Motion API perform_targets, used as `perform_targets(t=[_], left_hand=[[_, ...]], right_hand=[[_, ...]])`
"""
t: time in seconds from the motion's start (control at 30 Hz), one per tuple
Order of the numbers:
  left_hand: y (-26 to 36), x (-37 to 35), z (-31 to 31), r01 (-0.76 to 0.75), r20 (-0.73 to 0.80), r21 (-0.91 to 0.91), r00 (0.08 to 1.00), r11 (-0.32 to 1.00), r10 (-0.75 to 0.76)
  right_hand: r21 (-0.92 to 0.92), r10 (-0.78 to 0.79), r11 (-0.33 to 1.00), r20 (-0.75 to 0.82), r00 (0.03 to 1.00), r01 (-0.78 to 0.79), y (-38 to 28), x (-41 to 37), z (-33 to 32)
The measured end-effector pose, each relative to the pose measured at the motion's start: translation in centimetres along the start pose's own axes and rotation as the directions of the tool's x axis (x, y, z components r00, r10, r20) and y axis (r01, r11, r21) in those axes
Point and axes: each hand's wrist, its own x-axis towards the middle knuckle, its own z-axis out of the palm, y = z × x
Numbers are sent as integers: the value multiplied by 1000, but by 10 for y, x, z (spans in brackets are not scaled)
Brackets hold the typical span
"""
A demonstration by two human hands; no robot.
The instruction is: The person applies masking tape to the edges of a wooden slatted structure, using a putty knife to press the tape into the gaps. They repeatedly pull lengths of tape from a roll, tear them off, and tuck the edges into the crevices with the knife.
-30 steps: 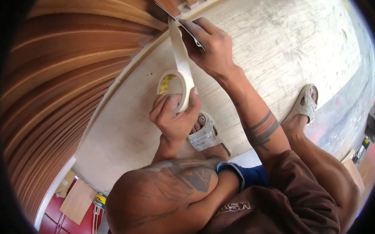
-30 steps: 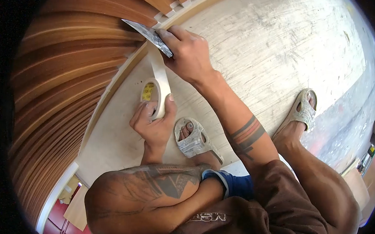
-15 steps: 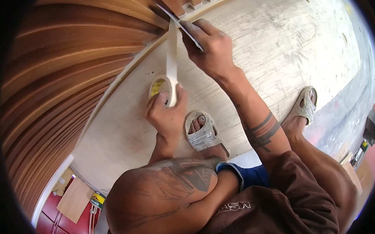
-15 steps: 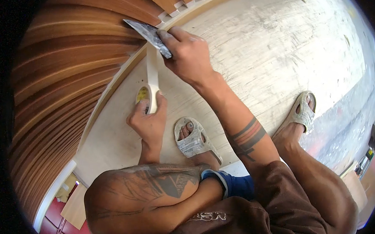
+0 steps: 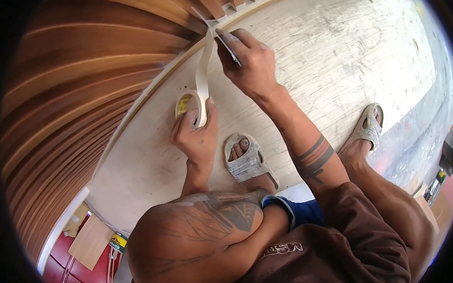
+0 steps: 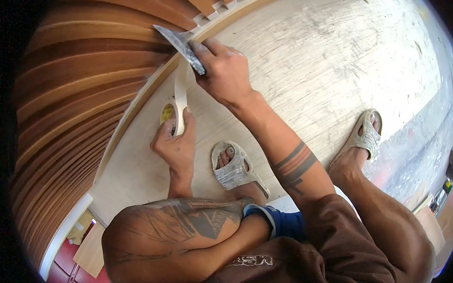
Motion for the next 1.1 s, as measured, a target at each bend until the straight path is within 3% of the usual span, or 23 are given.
perform_targets(t=[0.3, 0.43, 0.6, 0.67, 0.77, 1.0, 1.1], left_hand=[[9, 12, -2, 0, 0, -100, 1000, 995, 0], [11, 13, -3, -8, 3, -102, 1000, 995, 8], [9, 9, 0, 18, 3, -147, 1000, 989, -18], [12, 12, 2, -63, -13, -100, 998, 993, 62], [11, 10, 5, -77, -10, -105, 997, 992, 76], [10, 10, 6, -88, -13, -111, 996, 990, 87], [12, 11, 5, -68, 4, -122, 998, 990, 69]], right_hand=[[-216, 15, 976, -77, 997, -31, -8, 3, 4], [-228, 15, 973, -87, 996, -34, -9, 2, 8], [-92, -35, 995, -124, 992, 23, -4, 2, 14], [-108, -10, 994, -100, 995, -1, -11, -1, 16], [-82, 55, 995, -46, 997, -59, -15, 1, 14], [25, 36, 999, 23, 999, -36, -7, 3, 5], [26, 76, 996, 124, 989, -80, -1, 5, -3]])
